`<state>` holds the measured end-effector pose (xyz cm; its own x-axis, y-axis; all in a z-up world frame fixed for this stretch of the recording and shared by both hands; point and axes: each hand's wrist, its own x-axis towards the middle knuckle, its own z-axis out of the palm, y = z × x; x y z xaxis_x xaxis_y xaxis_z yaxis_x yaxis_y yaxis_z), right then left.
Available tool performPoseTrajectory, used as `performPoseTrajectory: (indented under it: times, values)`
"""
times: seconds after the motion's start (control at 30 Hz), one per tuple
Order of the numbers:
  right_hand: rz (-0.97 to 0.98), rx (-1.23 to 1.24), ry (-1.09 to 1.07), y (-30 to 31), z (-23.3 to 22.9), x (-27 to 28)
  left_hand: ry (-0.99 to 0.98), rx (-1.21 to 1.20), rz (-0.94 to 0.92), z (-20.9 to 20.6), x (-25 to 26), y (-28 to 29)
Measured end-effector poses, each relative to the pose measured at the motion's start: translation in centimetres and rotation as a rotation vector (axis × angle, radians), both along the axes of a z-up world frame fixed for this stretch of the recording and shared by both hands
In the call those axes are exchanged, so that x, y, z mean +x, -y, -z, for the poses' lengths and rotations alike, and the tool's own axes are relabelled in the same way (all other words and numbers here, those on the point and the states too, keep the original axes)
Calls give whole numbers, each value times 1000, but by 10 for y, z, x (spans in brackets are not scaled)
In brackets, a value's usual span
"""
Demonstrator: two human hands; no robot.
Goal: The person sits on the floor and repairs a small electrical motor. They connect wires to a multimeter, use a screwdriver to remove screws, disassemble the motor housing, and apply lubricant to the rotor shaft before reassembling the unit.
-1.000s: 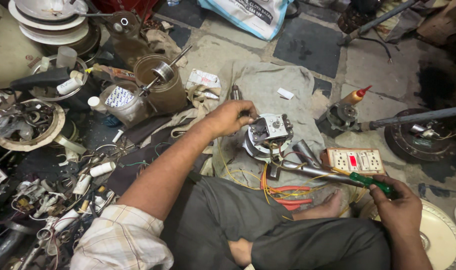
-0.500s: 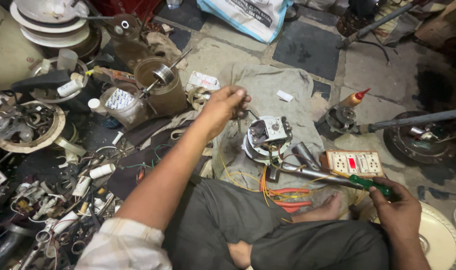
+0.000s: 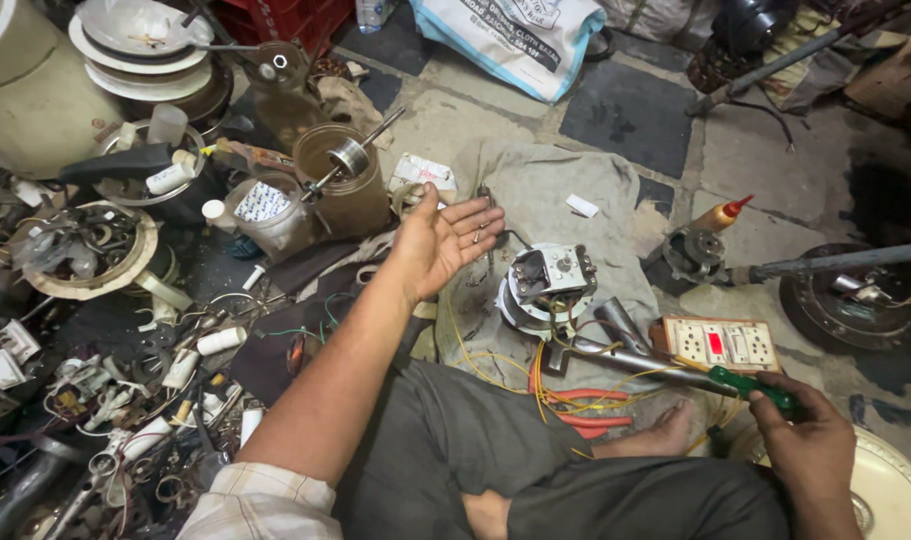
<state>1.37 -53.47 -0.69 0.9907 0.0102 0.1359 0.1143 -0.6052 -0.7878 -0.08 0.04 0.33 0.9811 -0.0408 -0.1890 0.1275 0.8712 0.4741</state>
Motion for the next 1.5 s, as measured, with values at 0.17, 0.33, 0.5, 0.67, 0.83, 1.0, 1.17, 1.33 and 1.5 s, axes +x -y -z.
performPoseTrajectory:
  times: [0.17,0.33,0.5,0.67,0.83,1.0,1.17,1.33,1.5]
  values:
    - [61,-101,-46,-1,-4,0,-2,41,-4,-7,-4,0]
    - [49,-108,-1,-9,-14,-7,-12,55,6,-10,-6,0]
    - [45,90,5,-11,-16,-10,63,301,-18,26,1,-7]
    - [-24,14,-248,-11,-5,3,-182,981,56,97,19,10]
    - [-192,-78,-319,-34,11,13,-217,2055,474,127,23,45]
    - [-414,-176,-215,-63,11,8,-121,2172,505,135,16,54]
    - [-567,-372,64,-66,3,6,-66,2198,583,79,7,57]
    - [-486,-438,-80,-71,-9,3,130,1799,135,22,-17,60]
    - [-457,-551,-71,-85,-29,-5,178,1683,-202,12,-30,105]
